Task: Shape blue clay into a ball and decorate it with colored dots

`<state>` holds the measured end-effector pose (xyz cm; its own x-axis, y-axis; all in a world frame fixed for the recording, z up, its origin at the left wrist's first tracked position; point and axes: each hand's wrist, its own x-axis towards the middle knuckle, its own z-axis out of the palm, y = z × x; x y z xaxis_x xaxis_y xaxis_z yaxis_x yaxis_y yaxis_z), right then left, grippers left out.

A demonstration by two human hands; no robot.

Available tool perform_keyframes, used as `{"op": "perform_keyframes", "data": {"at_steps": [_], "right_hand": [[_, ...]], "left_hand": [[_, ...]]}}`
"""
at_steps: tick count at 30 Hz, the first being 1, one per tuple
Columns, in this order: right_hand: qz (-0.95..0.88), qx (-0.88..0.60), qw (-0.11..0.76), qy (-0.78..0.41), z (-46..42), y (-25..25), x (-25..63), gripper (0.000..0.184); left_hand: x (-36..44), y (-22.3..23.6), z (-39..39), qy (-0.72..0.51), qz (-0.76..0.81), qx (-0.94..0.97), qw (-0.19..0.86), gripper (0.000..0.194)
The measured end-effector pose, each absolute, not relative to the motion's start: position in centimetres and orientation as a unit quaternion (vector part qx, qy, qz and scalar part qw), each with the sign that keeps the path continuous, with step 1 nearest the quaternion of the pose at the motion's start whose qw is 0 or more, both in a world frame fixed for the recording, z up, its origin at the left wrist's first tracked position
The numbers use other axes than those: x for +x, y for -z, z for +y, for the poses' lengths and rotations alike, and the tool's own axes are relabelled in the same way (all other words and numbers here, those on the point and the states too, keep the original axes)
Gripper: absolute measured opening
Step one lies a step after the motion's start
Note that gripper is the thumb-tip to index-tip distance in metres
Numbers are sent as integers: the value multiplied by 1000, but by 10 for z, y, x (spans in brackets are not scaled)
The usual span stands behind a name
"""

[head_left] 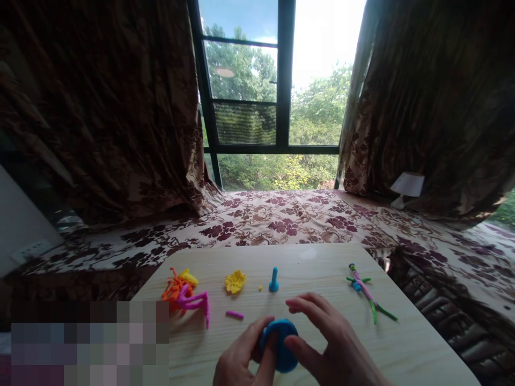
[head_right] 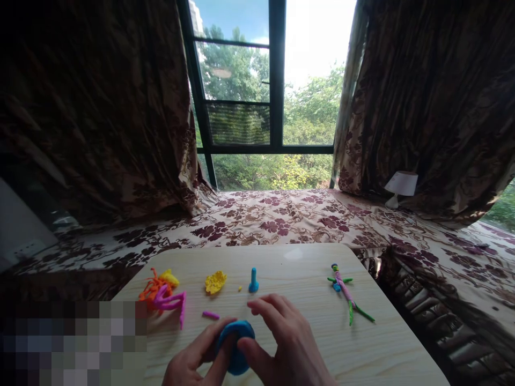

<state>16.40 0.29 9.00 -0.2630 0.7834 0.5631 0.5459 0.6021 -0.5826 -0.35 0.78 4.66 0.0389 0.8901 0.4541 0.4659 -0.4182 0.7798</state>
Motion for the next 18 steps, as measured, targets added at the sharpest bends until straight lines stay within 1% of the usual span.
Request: {"op": "perform_keyframes", "data": {"at_steps": [2, 3, 6, 10, 15, 18], "right_hand": [[-787, -434, 419, -128, 2, -88, 164, 22], [-792, -436, 410, -123, 1, -88, 163, 18], [-796, -446, 398, -101, 0, -90, 159, 18], [-800, -453, 386, -72, 0, -90, 156, 17], [-805, -453, 381, -44, 1, -87, 155, 12], [-816, -445, 365, -49, 1, -89, 156, 12]], "left_hand": [[-4, -50, 8, -460, 485, 712, 218, 27], [-4, -53, 8, -445, 472, 732, 208, 25], [-5, -59, 8, -424, 440, 776, 153, 19], [-6, -61, 8, -408, 436, 796, 100, 18], [-6, -60, 6, -371, 468, 798, 82, 24], [-7, -61, 6, -351, 469, 805, 93, 22]]}}
